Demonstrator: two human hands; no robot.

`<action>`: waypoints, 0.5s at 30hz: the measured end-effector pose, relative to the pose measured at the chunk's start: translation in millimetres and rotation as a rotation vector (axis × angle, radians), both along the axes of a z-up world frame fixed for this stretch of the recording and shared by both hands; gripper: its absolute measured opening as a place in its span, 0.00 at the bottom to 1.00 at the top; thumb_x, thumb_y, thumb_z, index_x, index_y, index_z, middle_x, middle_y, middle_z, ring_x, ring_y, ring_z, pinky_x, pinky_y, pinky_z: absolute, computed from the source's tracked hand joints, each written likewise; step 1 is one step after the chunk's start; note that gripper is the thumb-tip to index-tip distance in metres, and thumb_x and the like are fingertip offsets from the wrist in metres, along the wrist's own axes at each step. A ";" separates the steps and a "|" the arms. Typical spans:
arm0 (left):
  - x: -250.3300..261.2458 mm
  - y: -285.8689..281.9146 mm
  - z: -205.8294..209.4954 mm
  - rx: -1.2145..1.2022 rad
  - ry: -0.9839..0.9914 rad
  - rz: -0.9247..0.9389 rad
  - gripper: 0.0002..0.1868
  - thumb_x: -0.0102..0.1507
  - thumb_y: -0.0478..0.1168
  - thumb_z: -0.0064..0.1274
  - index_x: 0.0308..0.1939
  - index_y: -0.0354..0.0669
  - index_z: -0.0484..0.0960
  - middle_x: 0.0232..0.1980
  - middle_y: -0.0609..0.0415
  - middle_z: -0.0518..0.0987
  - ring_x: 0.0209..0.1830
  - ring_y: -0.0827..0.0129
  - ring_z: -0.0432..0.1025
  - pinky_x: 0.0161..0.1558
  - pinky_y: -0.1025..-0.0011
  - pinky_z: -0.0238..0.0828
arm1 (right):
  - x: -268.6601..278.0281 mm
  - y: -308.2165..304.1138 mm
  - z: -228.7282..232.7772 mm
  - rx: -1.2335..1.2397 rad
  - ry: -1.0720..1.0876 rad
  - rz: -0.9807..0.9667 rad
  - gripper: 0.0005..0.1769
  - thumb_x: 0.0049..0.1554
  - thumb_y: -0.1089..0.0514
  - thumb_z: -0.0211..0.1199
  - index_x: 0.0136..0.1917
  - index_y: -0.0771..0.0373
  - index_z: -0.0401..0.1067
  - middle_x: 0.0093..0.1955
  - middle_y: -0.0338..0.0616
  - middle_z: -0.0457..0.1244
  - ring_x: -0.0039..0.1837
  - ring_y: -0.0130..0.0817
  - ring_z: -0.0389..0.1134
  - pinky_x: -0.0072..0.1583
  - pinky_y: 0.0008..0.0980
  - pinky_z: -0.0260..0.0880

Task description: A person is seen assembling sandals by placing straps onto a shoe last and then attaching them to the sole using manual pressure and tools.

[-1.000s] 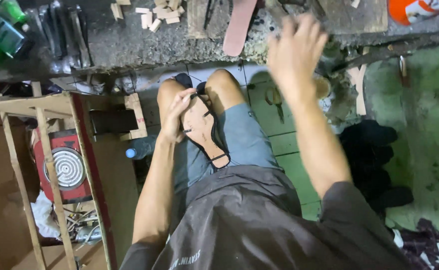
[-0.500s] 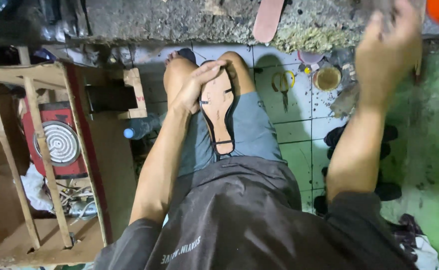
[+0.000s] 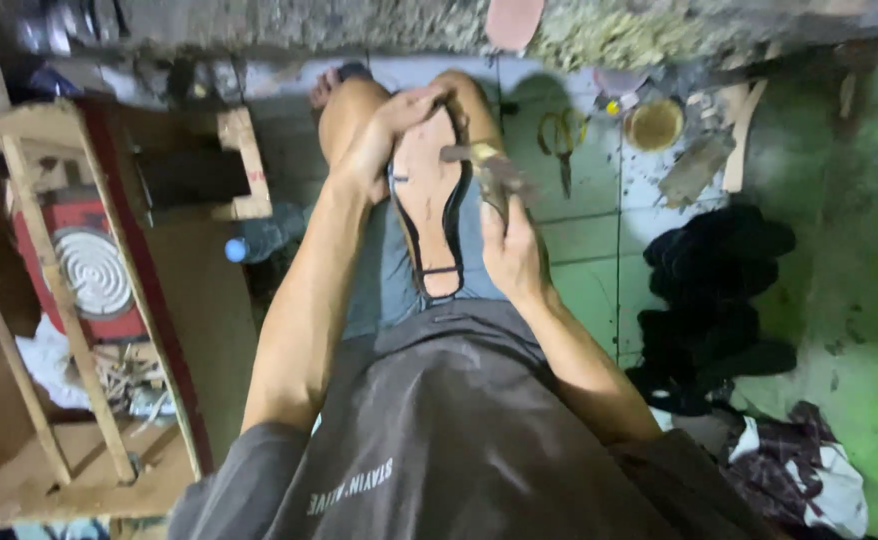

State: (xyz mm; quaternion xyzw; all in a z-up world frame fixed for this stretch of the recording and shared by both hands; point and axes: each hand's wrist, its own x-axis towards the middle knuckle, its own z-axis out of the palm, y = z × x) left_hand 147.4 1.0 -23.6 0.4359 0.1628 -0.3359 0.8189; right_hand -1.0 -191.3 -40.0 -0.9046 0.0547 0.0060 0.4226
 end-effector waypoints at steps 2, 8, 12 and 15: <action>0.2 -2.3 -5.0 -0.037 0.011 0.014 0.23 0.60 0.43 0.58 0.58 0.41 0.77 0.51 0.52 0.80 0.51 0.66 0.76 0.54 0.72 0.73 | 6.7 -3.1 51.9 0.127 -0.087 -0.023 0.21 0.66 0.52 0.48 0.63 0.68 0.68 0.59 0.58 0.66 0.62 0.55 0.66 0.63 0.43 0.64; -5.6 2.8 -8.3 -0.156 0.028 0.057 0.20 0.62 0.40 0.56 0.56 0.41 0.74 0.49 0.44 0.81 0.48 0.62 0.77 0.50 0.70 0.76 | -12.3 -1.9 6.1 0.259 -0.281 -0.042 0.15 0.59 0.55 0.43 0.48 0.68 0.65 0.31 0.52 0.61 0.31 0.51 0.61 0.33 0.43 0.63; -5.5 4.3 -28.6 -0.152 0.039 0.138 0.19 0.61 0.37 0.57 0.55 0.40 0.76 0.47 0.53 0.79 0.44 0.69 0.76 0.49 0.73 0.75 | 6.2 -1.5 62.8 -0.053 -0.173 0.245 0.20 0.68 0.50 0.50 0.68 0.59 0.69 0.52 0.47 0.68 0.43 0.45 0.72 0.42 0.38 0.66; -6.8 6.4 -22.9 -0.257 0.102 0.150 0.22 0.62 0.38 0.58 0.60 0.41 0.74 0.47 0.50 0.82 0.42 0.66 0.78 0.47 0.69 0.77 | -11.9 10.9 98.5 0.226 -0.545 0.213 0.22 0.64 0.55 0.45 0.32 0.64 0.68 0.30 0.41 0.63 0.31 0.36 0.64 0.35 0.33 0.65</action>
